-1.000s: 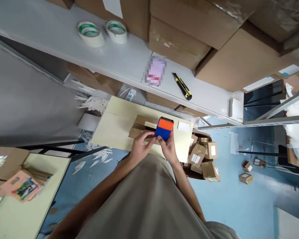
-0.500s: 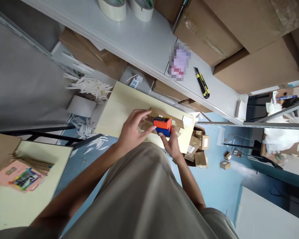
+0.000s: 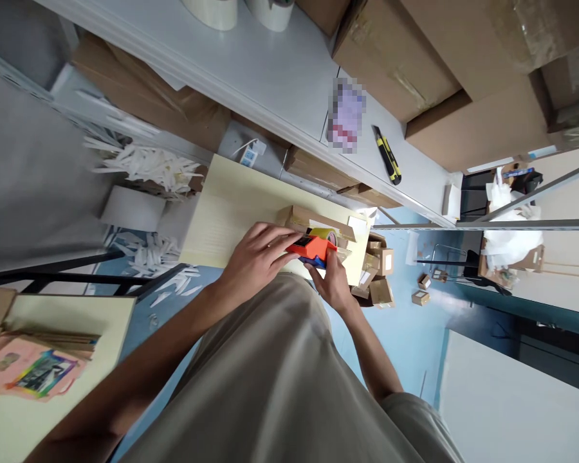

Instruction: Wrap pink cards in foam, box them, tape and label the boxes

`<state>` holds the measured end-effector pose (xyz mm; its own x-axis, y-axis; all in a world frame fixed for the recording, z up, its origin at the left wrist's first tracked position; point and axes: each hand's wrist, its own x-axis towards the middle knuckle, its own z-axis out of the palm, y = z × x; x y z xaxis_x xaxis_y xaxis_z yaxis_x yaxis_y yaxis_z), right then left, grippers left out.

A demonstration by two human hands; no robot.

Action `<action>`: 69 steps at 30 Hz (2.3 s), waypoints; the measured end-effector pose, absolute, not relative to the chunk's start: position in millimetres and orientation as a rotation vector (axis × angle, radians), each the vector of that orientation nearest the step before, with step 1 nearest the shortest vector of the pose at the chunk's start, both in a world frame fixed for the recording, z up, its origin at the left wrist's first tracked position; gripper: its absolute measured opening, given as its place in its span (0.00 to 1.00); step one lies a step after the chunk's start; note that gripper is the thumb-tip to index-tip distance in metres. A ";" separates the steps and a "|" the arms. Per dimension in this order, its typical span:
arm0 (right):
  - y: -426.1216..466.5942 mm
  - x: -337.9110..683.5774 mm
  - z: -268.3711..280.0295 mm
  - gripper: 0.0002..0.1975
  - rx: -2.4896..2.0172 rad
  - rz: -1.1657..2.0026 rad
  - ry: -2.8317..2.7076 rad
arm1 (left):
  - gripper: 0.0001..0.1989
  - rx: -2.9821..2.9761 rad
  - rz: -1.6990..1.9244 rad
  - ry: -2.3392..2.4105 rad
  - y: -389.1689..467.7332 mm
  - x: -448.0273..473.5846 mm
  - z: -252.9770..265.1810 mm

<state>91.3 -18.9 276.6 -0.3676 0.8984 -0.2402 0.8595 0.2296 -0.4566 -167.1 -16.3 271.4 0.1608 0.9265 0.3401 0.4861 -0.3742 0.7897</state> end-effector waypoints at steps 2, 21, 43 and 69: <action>-18.1 91.2 282.9 0.32 -1.747 0.873 -2.381 | 0.17 1.849 1.127 1.293 -15.8 -173.5 270.6; 63.2 103.6 377.1 0.33 -2.051 1.556 -2.646 | 0.36 0.773 0.959 1.047 -14.4 -121.9 184.5; 114.0 58.8 393.4 0.36 -2.087 1.497 -2.613 | 0.15 0.729 0.987 1.442 56.3 -120.7 53.0; 115.4 53.1 389.2 0.37 -2.043 1.387 -2.780 | 0.49 1.246 0.991 1.183 39.4 -131.8 99.8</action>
